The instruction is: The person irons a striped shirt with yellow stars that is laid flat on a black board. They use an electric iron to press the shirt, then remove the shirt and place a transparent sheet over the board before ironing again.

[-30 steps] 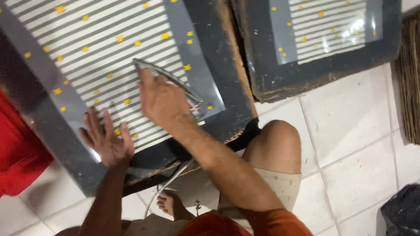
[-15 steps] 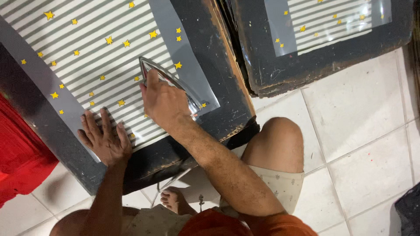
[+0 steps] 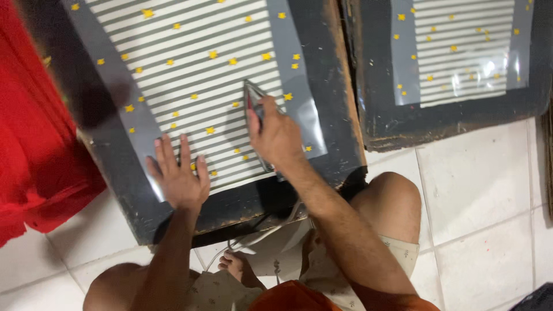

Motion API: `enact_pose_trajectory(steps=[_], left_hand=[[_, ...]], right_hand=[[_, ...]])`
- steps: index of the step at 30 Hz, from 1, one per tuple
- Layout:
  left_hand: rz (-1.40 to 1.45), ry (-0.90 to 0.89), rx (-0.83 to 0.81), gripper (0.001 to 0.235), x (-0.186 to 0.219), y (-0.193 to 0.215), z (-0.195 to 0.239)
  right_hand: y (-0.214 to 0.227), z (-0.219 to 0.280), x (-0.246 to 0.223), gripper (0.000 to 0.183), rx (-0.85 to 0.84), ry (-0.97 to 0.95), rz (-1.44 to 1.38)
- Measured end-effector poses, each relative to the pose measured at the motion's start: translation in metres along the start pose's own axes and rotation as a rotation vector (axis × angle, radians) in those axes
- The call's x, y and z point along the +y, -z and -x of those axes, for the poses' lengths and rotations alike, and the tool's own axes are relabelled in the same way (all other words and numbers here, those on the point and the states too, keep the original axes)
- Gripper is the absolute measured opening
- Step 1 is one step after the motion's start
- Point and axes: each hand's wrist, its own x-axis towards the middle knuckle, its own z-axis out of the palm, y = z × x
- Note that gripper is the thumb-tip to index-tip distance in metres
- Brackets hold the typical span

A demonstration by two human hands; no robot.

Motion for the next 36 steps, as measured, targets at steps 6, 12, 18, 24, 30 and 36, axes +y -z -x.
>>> enact_pose_trajectory(steps=[6, 12, 18, 24, 30, 36], left_hand=[[0.045, 0.098, -0.111, 0.063, 0.001, 0.004, 0.006], [0.097, 0.125, -0.067, 0.062, 0.0, 0.009, 0.002], [0.097, 0.142, -0.067, 0.064, -0.001, 0.009, 0.003], [0.078, 0.125, -0.023, 0.063, -0.002, 0.008, 0.0], [0.056, 0.126, 0.0, 0.062, 0.001, 0.012, -0.002], [0.06, 0.136, 0.017, 0.063, 0.0, 0.007, -0.001]], right_hand=[[-0.001, 0.001, -0.001, 0.037, -0.047, -0.059, 0.029], [0.003, 0.0, 0.007, 0.036, -0.013, -0.06, 0.087], [0.025, -0.032, -0.02, 0.035, 0.144, 0.067, 0.058], [0.001, -0.114, 0.048, 0.033, 0.221, 0.152, 0.198], [0.01, -0.101, 0.013, 0.029, 0.229, 0.105, 0.242], [0.009, -0.104, 0.018, 0.03, 0.19, 0.05, 0.24]])
